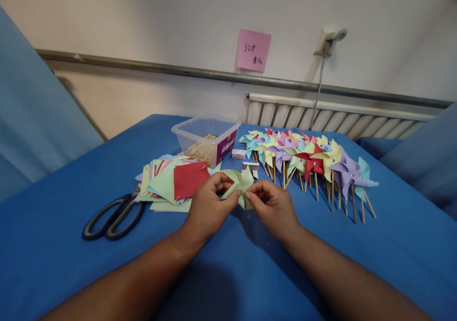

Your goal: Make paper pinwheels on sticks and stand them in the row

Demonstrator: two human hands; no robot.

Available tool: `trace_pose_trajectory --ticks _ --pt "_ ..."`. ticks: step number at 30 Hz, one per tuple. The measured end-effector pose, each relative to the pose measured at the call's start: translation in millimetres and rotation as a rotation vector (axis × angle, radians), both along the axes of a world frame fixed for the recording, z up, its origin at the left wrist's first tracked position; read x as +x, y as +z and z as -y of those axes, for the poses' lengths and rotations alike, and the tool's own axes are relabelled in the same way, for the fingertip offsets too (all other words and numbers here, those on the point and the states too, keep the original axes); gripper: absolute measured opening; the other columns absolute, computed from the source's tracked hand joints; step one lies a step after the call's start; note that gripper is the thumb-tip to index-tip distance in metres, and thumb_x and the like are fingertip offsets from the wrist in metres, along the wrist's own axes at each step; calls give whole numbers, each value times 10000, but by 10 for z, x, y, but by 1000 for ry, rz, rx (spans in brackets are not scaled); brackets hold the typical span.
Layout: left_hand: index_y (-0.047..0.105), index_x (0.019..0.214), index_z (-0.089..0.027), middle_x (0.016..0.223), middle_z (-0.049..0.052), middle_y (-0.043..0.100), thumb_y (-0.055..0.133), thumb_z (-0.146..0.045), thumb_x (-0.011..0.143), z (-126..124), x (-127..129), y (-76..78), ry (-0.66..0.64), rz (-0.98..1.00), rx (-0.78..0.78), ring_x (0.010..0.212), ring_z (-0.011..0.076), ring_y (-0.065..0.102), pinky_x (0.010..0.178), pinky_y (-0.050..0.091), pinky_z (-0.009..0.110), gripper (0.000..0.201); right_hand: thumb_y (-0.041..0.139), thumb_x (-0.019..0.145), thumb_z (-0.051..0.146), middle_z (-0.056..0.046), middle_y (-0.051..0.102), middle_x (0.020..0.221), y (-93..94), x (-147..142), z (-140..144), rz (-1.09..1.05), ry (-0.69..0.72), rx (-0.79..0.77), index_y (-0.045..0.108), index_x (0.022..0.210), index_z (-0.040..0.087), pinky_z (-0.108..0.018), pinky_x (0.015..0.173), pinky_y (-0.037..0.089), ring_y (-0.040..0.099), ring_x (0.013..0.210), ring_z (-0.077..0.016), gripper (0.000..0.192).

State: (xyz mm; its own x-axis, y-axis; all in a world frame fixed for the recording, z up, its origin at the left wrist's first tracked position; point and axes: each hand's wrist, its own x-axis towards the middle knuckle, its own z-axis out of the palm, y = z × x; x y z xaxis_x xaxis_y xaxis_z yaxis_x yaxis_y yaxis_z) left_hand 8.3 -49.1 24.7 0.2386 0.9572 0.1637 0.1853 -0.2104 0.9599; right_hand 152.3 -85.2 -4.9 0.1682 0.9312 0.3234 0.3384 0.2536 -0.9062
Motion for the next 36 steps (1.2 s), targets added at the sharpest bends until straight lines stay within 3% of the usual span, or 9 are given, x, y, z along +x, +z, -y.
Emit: trace_pose_trajectory --ticks 14,19,22,26,32,36 --pt "566 800 -201 703 -33 620 627 -253 760 14 -34 -46 54 -200 238 676 131 604 667 462 251 90 591 802 237 22 583 632 3 -15 13 32 -25 28 614 734 191 -223 541 410 519 561 -107 85" --pt "568 794 -200 699 -37 617 612 -236 773 21 -29 -50 65 -224 289 675 124 605 666 461 243 61 638 769 206 -46 634 958 -13 -32 -8 18 -78 153 613 764 197 -293 771 465 590 927 -178 27" --pt "576 821 -199 723 -31 632 607 -234 778 22 -29 -51 43 -192 279 695 129 617 671 466 245 64 667 754 221 -63 628 1052 -57 -51 -32 -126 -53 121 598 851 200 -355 881 461 596 996 -196 121" --pt "597 854 -194 756 -16 651 612 -234 770 17 -29 -60 31 -166 259 717 141 627 679 476 255 94 675 748 211 -65 653 1009 -71 -96 -40 -329 13 86 508 1097 207 -363 849 499 633 921 -186 387" --pt "616 862 -196 784 -11 678 621 -233 755 24 -21 -65 13 -115 215 740 149 642 696 489 258 114 662 749 206 -94 649 1073 -43 -119 -26 -370 28 87 358 1320 215 -374 848 521 646 937 -201 647" --pt "609 851 -198 774 -15 678 631 -236 748 31 -17 -79 13 -94 196 743 148 648 690 489 249 112 682 719 211 -100 635 1109 -59 -114 -29 -349 -9 87 342 1354 209 -366 859 522 639 972 -212 720"
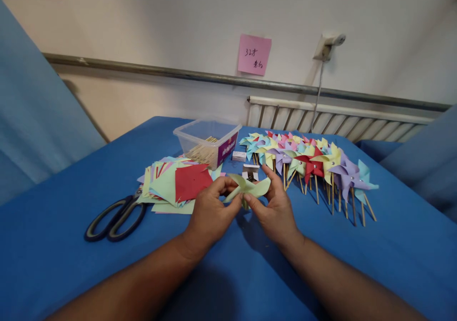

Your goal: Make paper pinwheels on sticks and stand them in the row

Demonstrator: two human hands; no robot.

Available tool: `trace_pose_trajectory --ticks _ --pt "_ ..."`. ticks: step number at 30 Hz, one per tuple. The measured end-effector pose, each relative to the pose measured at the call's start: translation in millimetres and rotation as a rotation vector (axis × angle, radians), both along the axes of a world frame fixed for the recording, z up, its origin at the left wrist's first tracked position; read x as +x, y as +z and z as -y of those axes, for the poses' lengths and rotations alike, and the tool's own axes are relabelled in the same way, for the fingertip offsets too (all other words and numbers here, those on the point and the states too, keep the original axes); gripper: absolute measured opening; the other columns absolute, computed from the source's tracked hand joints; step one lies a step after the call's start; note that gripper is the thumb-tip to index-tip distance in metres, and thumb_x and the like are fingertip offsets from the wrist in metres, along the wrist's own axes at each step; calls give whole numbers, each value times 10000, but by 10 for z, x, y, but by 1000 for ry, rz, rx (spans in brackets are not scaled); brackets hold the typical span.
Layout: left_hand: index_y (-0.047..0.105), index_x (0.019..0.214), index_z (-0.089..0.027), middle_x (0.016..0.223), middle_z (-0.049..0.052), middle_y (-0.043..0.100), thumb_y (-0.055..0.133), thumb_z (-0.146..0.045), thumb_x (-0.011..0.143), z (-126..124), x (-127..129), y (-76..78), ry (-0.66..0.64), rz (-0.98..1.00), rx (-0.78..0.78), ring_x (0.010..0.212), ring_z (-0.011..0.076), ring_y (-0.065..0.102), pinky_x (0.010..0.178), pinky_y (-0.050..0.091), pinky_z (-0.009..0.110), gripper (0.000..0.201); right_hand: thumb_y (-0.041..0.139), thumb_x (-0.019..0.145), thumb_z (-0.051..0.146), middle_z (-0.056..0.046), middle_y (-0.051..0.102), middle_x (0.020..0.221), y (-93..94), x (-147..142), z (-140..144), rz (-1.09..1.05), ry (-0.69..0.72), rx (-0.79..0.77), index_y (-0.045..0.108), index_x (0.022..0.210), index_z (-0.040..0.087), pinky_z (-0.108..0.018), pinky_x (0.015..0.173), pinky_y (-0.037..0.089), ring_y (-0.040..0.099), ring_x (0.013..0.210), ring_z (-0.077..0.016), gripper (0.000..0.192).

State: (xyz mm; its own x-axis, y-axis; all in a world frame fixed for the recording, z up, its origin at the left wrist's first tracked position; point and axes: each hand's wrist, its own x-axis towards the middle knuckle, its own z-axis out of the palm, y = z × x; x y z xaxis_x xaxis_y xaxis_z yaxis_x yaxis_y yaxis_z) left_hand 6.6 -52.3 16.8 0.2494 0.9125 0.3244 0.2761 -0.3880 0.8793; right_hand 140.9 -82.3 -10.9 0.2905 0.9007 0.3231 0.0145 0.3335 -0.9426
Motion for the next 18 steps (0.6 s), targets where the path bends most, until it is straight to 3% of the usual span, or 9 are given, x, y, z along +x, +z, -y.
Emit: trace_pose_trajectory --ticks 4,7,10,18 --pt "623 861 -197 767 -13 682 640 -241 734 1 2 -11 21 5 -9 730 148 645 670 485 243 136 693 705 223 -80 667 998 11 0 6 10 -26 -48 445 1271 183 -337 785 533 652 878 -199 619" --pt "636 866 -197 772 -15 678 643 -235 724 4 4 -5 33 7 -5 718 141 633 668 479 239 148 689 709 241 -55 689 895 39 10 18 64 -18 -92 604 1045 172 -309 716 520 641 771 -177 353" --pt "640 838 -196 750 -21 661 646 -225 714 7 7 8 44 -10 -3 695 134 613 660 472 235 128 662 739 248 -29 683 804 66 30 33 164 -18 -86 664 873 181 -295 685 494 617 720 -164 150" --pt "643 735 -193 658 -37 628 617 -199 715 3 4 28 27 -26 -36 632 123 579 617 453 224 33 581 789 161 -11 662 808 85 65 55 408 -51 88 668 845 230 -277 716 467 611 778 -165 125"
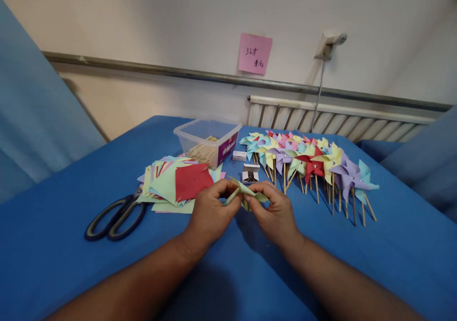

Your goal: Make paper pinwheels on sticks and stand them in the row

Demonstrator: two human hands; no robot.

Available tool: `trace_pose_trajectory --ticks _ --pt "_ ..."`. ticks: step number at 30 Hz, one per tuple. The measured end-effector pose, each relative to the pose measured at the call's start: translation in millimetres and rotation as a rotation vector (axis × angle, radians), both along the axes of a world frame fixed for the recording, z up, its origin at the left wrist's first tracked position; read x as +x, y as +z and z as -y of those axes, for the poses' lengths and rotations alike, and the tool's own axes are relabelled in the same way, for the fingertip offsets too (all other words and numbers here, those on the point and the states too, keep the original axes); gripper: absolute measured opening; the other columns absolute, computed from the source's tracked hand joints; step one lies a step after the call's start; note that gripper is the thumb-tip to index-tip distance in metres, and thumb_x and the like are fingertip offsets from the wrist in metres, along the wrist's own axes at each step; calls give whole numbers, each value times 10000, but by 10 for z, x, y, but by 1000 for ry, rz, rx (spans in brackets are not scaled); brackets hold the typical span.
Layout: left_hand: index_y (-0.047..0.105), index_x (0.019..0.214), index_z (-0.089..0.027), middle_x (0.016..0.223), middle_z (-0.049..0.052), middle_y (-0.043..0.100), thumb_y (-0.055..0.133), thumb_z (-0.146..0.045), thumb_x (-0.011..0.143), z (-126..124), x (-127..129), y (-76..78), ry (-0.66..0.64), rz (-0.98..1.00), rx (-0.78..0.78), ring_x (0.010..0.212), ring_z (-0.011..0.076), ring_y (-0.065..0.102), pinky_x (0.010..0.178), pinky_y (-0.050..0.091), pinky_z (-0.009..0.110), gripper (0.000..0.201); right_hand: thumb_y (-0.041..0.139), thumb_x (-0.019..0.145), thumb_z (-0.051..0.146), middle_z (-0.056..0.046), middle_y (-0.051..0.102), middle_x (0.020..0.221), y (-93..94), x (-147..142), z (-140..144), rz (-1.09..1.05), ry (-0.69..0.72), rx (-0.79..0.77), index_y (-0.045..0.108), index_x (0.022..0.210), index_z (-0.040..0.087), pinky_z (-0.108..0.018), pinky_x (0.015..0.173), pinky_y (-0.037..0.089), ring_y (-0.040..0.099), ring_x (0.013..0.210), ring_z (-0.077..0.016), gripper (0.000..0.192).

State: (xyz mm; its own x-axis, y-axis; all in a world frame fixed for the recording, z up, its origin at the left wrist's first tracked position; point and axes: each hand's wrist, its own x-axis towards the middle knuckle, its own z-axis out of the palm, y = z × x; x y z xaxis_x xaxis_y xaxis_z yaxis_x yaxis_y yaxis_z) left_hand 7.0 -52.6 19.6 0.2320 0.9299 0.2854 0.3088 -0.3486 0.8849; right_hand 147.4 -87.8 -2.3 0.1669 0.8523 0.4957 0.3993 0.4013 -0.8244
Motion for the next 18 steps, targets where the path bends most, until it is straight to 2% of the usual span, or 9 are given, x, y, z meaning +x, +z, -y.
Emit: trace_pose_trajectory --ticks 6,18 --pt "651 770 -198 713 -27 658 591 -160 728 -30 -25 -49 -53 23 -2 700 140 611 667 464 240 82 565 794 127 -8 644 810 -4 3 13 57 0 44 651 860 239 -277 709 463 602 770 -160 156" --pt "622 796 -193 728 -23 620 591 -152 743 -15 -22 -82 -81 114 -48 705 137 590 666 466 247 73 550 821 131 -15 617 832 6 2 8 98 6 62 626 879 228 -268 706 451 584 786 -154 136"
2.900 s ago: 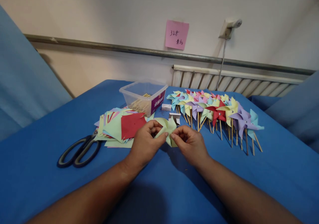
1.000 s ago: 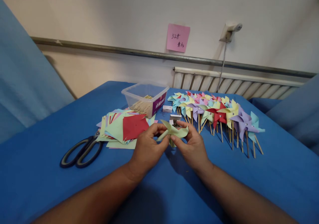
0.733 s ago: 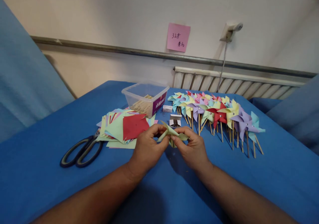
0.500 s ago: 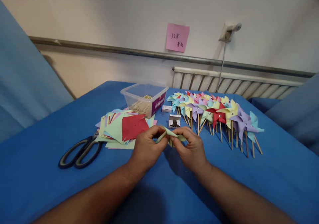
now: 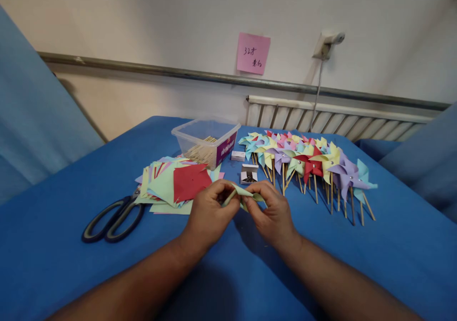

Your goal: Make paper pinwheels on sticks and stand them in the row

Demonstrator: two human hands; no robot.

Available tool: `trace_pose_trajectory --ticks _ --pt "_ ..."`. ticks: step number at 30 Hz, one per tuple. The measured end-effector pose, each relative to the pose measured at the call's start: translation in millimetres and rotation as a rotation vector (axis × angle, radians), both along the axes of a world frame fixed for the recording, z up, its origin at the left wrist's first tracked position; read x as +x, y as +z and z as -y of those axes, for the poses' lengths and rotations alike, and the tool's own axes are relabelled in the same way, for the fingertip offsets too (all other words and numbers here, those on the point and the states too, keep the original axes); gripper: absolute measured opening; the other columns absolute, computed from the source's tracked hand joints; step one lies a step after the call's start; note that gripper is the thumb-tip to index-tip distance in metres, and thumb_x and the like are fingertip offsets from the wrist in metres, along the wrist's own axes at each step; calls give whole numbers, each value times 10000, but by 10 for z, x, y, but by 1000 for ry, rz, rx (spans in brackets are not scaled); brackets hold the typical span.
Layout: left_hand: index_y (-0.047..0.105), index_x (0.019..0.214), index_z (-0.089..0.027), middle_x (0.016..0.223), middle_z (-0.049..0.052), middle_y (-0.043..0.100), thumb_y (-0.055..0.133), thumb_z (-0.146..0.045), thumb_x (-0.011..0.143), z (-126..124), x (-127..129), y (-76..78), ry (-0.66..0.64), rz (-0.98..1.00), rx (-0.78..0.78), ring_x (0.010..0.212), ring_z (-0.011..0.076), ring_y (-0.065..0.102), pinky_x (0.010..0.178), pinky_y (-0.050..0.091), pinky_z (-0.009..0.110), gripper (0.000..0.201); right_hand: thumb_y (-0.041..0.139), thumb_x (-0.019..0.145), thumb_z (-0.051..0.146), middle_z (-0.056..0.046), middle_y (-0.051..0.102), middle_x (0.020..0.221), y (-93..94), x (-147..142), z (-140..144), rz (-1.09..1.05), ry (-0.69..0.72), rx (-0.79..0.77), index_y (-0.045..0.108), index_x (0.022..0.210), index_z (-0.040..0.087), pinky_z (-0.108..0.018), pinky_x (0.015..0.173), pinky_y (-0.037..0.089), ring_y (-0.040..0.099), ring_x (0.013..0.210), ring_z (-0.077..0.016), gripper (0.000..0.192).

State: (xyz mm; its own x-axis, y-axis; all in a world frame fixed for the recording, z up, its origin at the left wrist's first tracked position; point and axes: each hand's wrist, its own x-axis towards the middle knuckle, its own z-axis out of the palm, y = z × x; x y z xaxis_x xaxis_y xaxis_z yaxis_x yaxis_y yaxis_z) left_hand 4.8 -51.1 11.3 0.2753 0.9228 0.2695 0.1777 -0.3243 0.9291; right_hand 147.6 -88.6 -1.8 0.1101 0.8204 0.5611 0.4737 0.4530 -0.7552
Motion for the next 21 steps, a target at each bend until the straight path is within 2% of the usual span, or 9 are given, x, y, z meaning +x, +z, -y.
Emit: trace_pose_trajectory --ticks 4,8,11,21 --pt "628 802 -194 739 -20 624 609 -157 735 -4 -11 -3 8 -2 -4 709 139 593 666 465 249 78 535 839 142 -21 618 876 -20 5 -8 -2 19 -1 615 893 221 -267 744 448 584 833 -155 124" --pt "624 783 -185 710 -21 614 611 -166 733 -6 -8 -10 11 8 -14 690 139 590 653 461 253 56 542 843 163 0 611 802 -51 10 -3 9 22 -46 607 896 212 -240 663 432 572 725 -135 96" --pt "619 772 -180 694 -21 604 614 -179 733 -5 -3 -7 31 13 -16 671 136 577 632 455 252 39 549 841 174 1 610 787 -65 10 -1 12 17 -60 604 894 201 -236 650 427 573 714 -135 81" --pt "627 758 -171 668 -31 585 621 -184 731 44 -1 123 15 -7 -48 643 113 542 605 429 229 30 551 843 178 -3 594 801 -46 12 6 6 27 -57 599 900 195 -244 672 427 564 734 -133 77"
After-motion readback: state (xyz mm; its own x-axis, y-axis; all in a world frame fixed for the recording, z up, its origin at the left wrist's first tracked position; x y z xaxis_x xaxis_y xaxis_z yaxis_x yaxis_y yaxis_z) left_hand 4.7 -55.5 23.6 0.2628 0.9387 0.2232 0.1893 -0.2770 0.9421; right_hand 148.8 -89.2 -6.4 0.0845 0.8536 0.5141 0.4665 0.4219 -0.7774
